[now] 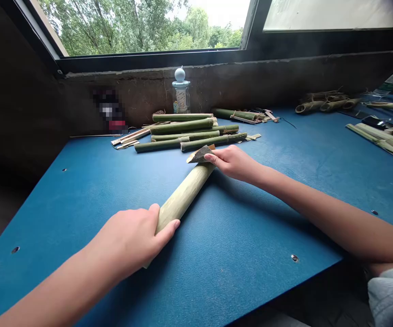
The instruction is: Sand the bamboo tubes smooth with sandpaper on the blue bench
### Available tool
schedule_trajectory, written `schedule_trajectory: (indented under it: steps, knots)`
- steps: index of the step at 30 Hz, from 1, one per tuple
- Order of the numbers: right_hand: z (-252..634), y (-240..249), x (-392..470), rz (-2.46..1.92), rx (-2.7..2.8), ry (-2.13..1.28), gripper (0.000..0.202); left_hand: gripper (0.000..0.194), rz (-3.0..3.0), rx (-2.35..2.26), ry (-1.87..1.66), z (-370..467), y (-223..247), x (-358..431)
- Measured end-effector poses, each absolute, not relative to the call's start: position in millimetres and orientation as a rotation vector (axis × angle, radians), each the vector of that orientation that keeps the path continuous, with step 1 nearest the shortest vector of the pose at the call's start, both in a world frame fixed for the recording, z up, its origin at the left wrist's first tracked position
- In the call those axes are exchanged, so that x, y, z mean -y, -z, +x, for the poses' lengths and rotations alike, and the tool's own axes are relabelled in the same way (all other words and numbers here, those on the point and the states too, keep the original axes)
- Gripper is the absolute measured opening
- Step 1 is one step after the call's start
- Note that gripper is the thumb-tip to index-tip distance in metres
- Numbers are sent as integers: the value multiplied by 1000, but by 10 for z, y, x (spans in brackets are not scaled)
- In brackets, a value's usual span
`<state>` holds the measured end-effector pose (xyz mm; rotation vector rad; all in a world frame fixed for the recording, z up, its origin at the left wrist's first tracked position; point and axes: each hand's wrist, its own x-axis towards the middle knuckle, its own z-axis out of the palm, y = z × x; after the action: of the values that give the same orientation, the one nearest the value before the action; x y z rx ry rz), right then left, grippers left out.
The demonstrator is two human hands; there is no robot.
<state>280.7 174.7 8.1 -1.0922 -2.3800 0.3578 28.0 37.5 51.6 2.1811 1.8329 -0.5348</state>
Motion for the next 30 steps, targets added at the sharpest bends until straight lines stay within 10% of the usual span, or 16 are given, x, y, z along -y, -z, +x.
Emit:
schedule_trajectory:
  steps: [14,30]
  knots:
    - [2799,42,-1903,-1095,2244,-587,52,52,2497,-2000,637,612,-415,-18]
    - [2783,225,-1692,-986,2264,-5,49,49,2324,-1987,620,337,-444,-260]
